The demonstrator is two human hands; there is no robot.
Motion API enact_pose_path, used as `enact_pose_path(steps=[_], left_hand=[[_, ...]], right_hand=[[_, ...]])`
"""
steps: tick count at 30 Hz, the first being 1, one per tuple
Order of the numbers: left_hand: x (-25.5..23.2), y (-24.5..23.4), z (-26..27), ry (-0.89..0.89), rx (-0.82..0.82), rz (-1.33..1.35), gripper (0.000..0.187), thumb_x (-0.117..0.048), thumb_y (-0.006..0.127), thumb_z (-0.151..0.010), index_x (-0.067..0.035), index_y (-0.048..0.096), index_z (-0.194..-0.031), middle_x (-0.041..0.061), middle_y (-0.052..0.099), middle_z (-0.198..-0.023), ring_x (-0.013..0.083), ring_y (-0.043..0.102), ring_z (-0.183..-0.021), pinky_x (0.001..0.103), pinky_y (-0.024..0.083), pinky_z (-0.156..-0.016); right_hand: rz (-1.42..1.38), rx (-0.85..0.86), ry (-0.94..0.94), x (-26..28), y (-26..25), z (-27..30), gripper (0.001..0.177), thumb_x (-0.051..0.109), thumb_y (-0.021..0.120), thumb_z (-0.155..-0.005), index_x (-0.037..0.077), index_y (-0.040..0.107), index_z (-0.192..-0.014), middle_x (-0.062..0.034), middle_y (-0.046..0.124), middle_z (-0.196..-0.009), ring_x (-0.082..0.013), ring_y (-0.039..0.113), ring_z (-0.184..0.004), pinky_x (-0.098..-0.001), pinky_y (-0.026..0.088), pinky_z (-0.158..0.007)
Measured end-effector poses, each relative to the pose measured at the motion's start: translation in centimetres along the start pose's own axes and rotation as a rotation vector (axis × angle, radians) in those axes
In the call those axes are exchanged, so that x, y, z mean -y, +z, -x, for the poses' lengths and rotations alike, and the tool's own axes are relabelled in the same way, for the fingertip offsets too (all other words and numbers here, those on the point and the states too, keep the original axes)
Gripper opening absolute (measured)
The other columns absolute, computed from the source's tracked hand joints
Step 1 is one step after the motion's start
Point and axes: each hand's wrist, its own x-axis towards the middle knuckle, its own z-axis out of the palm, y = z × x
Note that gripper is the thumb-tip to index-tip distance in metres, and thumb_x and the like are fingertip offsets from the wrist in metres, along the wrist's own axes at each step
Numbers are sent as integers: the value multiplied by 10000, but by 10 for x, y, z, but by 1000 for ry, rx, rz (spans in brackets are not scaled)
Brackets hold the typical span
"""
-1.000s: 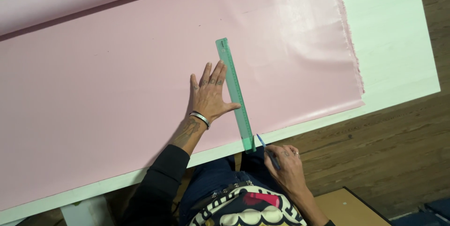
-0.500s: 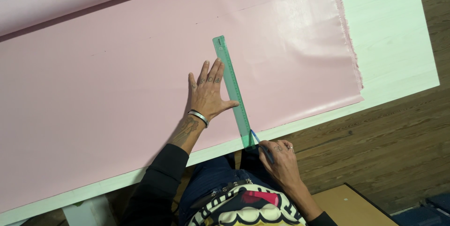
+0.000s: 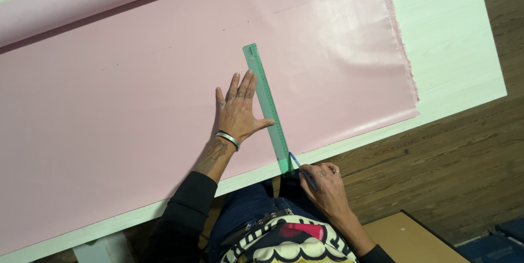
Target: Marking measurement lines on a piece of pink leather using a ruler and a pen.
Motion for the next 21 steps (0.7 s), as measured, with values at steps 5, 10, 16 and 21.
enact_pose_path(steps=[5, 10, 16, 21], left_hand=[[1, 3, -1, 2, -6, 9, 1375, -854, 749, -568, -254, 86, -1612, -38, 66, -1700, 239, 13, -1554, 706, 67, -1206], [0, 3, 0, 3, -7, -10, 1382, -856, 752, -560, -252, 94, -1615, -38, 73, -1706, 233, 13, -1566, 714, 70, -1208], [-2, 2, -2, 0, 11, 4, 1376, -855, 749, -569, -260, 83, -1615, -41, 49, -1701, 241, 9, -1559, 714, 74, -1206], [-3, -6, 0, 16, -3, 1, 1366, -829, 750, -588, -238, 85, -1624, -29, 52, -1705, 258, 23, -1560, 717, 86, -1196]], right_hand=[[2, 6, 3, -1, 2, 1, 246, 171, 754, -843, 112, 704, -1077, -53, 754, -901, -248, 689, -860, -449, 461, -932], [21, -28, -35, -1, 3, -1, 254, 174, 754, -840, 106, 698, -1078, -60, 750, -902, -259, 686, -873, -458, 454, -946], [42, -14, -45, -1, 3, -1, 252, 175, 752, -858, 87, 684, -1084, -66, 749, -921, -241, 693, -846, -478, 445, -971], [18, -35, -7, 5, -18, 33, 218, 178, 770, -794, 96, 714, -989, -82, 736, -882, -251, 694, -816, -473, 459, -985]])
